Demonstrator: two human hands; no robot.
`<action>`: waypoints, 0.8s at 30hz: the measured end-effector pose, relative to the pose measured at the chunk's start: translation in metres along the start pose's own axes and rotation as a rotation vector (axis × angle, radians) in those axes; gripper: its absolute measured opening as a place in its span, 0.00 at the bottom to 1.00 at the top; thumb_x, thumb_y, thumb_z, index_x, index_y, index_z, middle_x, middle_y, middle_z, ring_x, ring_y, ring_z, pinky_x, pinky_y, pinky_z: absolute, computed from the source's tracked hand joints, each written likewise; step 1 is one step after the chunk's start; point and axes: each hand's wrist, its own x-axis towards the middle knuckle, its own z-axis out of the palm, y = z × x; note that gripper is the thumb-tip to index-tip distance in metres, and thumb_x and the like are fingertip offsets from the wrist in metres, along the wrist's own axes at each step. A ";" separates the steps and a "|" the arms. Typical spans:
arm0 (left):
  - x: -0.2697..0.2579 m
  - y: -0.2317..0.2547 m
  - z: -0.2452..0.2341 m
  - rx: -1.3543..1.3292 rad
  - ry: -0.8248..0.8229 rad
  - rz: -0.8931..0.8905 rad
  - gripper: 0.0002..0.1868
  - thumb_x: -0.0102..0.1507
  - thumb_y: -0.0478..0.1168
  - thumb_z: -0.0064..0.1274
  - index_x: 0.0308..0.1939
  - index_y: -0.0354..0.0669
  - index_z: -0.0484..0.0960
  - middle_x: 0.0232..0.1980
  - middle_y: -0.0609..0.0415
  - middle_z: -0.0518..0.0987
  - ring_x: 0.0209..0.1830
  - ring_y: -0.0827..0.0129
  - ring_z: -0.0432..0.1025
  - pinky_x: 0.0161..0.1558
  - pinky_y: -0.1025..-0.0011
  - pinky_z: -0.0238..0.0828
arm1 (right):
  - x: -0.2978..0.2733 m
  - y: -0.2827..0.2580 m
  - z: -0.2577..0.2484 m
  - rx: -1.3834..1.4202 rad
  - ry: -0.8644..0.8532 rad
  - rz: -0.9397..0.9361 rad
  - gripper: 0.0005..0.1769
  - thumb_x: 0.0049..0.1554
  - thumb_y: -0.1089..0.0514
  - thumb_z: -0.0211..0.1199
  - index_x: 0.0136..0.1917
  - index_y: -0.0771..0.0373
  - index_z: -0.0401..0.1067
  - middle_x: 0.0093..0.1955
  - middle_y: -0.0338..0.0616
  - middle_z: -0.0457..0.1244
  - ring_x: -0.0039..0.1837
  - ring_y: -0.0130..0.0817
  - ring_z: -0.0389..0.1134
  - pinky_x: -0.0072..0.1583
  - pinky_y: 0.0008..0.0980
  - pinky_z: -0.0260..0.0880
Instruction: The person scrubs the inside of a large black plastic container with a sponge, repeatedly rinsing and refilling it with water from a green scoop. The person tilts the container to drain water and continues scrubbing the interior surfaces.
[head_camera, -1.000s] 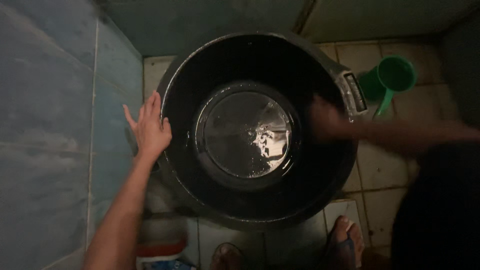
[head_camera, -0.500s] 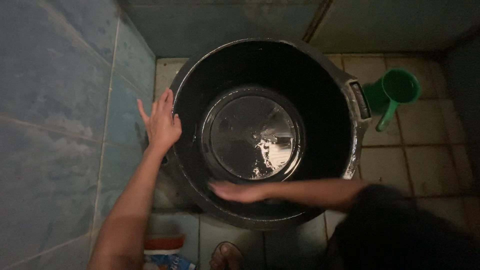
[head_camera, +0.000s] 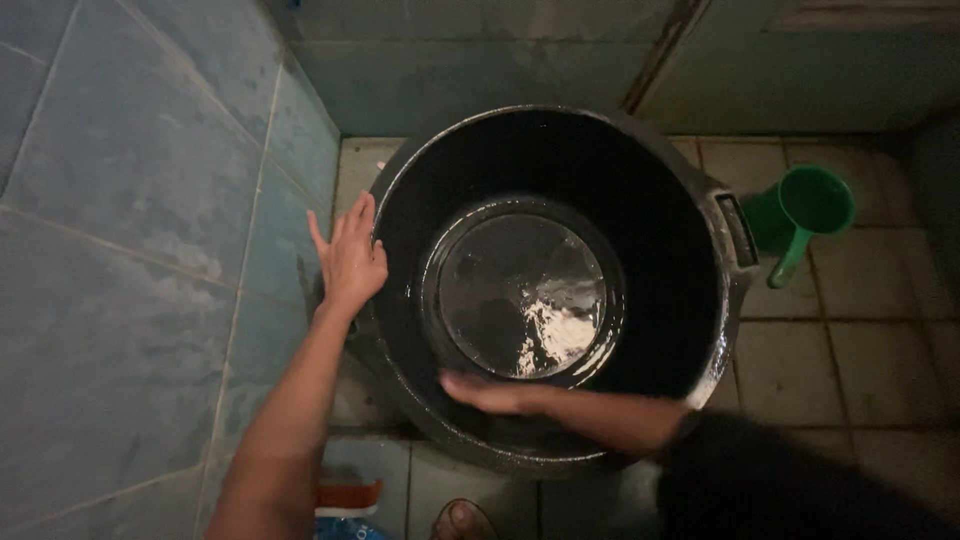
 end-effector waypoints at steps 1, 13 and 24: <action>0.001 -0.001 0.001 0.005 -0.001 -0.004 0.42 0.58 0.35 0.55 0.77 0.39 0.62 0.77 0.53 0.65 0.74 0.60 0.62 0.77 0.37 0.20 | 0.016 -0.009 -0.001 0.116 0.089 -0.093 0.57 0.55 0.16 0.22 0.85 0.52 0.23 0.87 0.47 0.20 0.86 0.47 0.20 0.79 0.60 0.24; 0.001 -0.002 0.002 -0.026 -0.005 -0.040 0.43 0.59 0.36 0.56 0.78 0.42 0.61 0.77 0.54 0.66 0.74 0.61 0.62 0.75 0.34 0.18 | -0.200 0.004 -0.123 -1.081 -0.223 0.819 0.54 0.54 0.16 0.32 0.76 0.55 0.64 0.79 0.50 0.56 0.82 0.47 0.53 0.81 0.61 0.37; -0.001 -0.002 0.002 -0.016 0.069 0.013 0.34 0.66 0.44 0.51 0.76 0.40 0.65 0.75 0.52 0.69 0.71 0.58 0.66 0.74 0.33 0.20 | 0.122 -0.115 -0.132 0.876 0.464 -0.660 0.56 0.61 0.20 0.32 0.85 0.62 0.35 0.86 0.46 0.36 0.85 0.42 0.36 0.81 0.45 0.36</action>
